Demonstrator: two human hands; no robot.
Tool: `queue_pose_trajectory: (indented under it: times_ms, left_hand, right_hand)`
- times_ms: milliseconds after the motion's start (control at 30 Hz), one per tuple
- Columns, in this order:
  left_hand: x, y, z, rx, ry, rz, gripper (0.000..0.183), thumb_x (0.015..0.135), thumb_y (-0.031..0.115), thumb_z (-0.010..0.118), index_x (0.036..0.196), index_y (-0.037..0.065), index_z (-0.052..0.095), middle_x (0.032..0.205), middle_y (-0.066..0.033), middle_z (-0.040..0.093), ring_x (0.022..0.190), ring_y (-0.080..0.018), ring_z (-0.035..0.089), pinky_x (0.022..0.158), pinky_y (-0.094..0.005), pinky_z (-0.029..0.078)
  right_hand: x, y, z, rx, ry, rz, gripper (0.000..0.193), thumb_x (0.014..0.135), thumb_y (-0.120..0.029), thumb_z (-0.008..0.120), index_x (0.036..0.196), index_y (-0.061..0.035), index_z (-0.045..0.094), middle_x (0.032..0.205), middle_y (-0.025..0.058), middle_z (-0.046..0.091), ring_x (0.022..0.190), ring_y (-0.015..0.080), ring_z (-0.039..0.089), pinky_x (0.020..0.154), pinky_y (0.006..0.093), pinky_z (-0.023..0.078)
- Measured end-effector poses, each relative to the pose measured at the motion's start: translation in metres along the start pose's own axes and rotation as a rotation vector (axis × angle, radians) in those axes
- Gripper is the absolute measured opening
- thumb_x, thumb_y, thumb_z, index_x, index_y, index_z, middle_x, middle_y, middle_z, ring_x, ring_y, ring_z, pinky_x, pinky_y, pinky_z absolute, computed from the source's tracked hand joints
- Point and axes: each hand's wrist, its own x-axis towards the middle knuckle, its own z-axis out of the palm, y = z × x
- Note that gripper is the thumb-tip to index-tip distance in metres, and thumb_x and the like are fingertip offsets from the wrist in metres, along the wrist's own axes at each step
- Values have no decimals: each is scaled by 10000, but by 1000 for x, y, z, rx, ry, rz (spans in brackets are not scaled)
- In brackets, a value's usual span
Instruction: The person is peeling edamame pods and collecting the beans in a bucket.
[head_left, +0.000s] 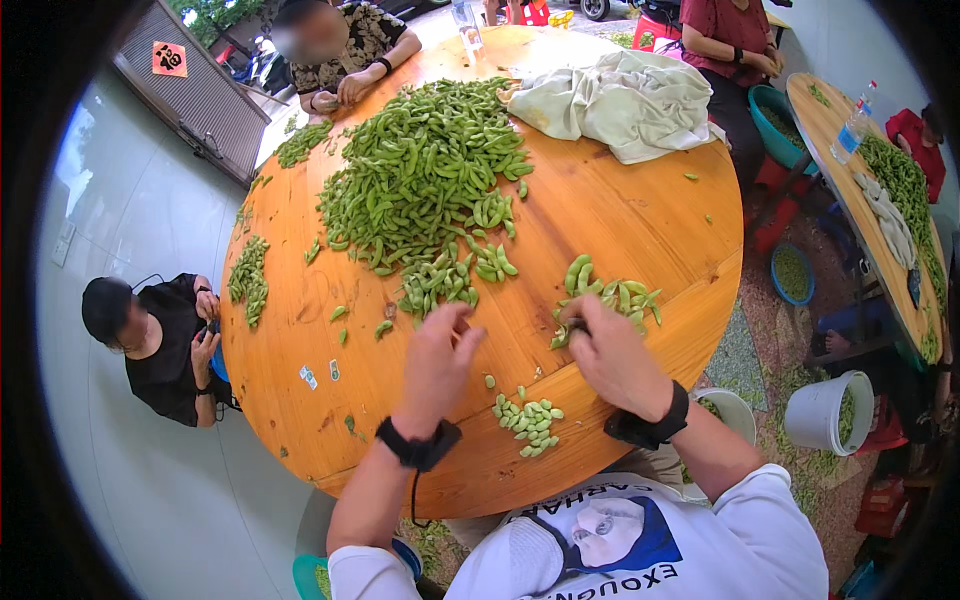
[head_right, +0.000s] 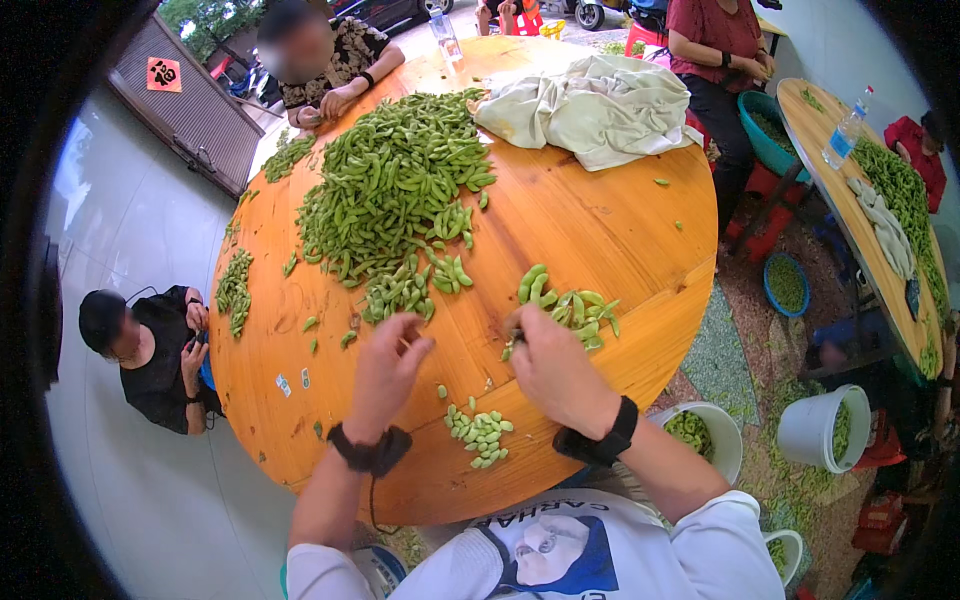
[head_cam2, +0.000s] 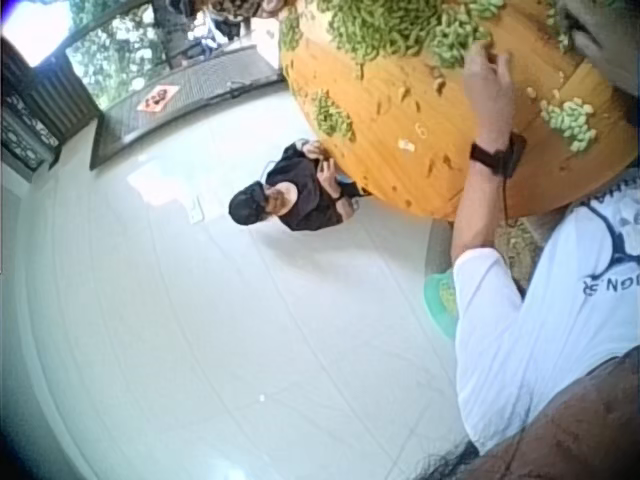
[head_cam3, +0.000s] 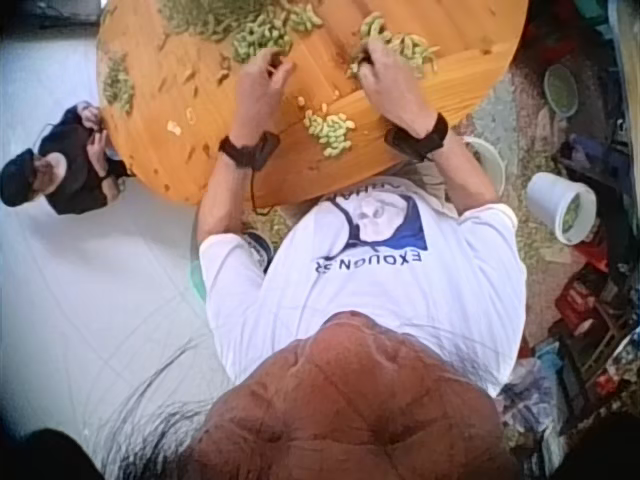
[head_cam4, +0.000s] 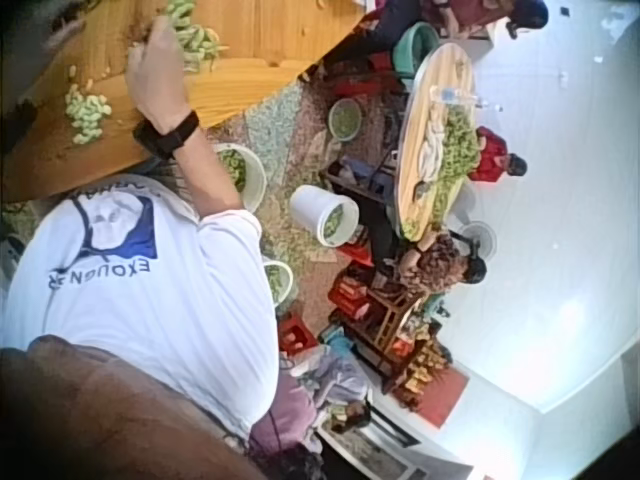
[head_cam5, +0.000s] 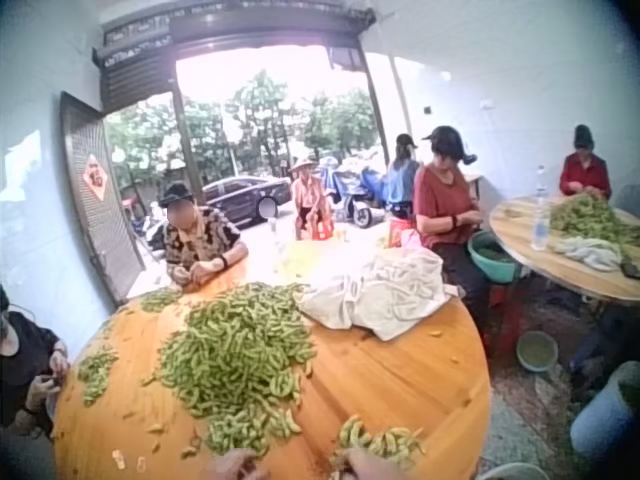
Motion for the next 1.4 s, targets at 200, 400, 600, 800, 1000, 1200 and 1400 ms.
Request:
queue_pose_trajectory:
  times_ms: [200,400,600,800,1000,1200,1400]
  left_hand:
    - [44,-37,-1,410,206,92,201,845,137,668,1000,10,646,871,-116,619,772,-288,627,714,-386,492]
    - [36,-43,-1,510,153,60,181,822,128,663,946,2,624,877,-137,636,792,-326,626,716,-411,489]
    - [26,-42,-6,426,164,46,197,809,115,672,949,-12,614,803,-154,640,784,-313,620,711,-405,484]
    - [7,-22,-8,255,129,5,159,887,136,630,967,-1,627,865,-119,682,737,-292,647,654,-365,503]
    - [-28,18,-2,-663,-181,-406,161,962,143,591,1055,12,605,839,-32,659,691,-83,604,586,-221,479]
    - [-41,21,11,-743,-154,-427,143,947,76,608,1074,9,603,873,-41,675,738,-91,635,640,-219,515]
    - [-48,23,19,-691,-156,-361,172,931,65,630,1095,19,608,902,-27,675,762,-74,620,641,-208,489]
  right_hand:
    - [-11,-7,16,96,-270,-201,138,843,10,525,974,0,569,899,212,643,869,397,628,770,441,510]
    - [-10,3,19,91,-279,-194,144,847,3,520,972,3,590,898,203,656,886,386,638,762,446,516]
    - [-17,-1,32,54,-396,-162,168,851,-4,542,999,3,622,889,187,664,862,364,651,756,411,522]
    - [-16,-4,26,106,-460,-224,203,842,-41,554,1019,-8,648,831,211,661,815,383,651,740,449,519]
    - [-12,-21,19,198,-260,-25,200,849,-40,539,1002,29,648,787,244,656,741,389,664,672,423,526]
    - [-10,-20,17,152,-284,-14,192,855,-47,540,995,40,637,776,251,647,732,391,657,665,443,518]
    - [-13,-15,22,120,-239,-76,157,860,-57,549,964,33,624,785,254,645,746,408,650,666,459,515]
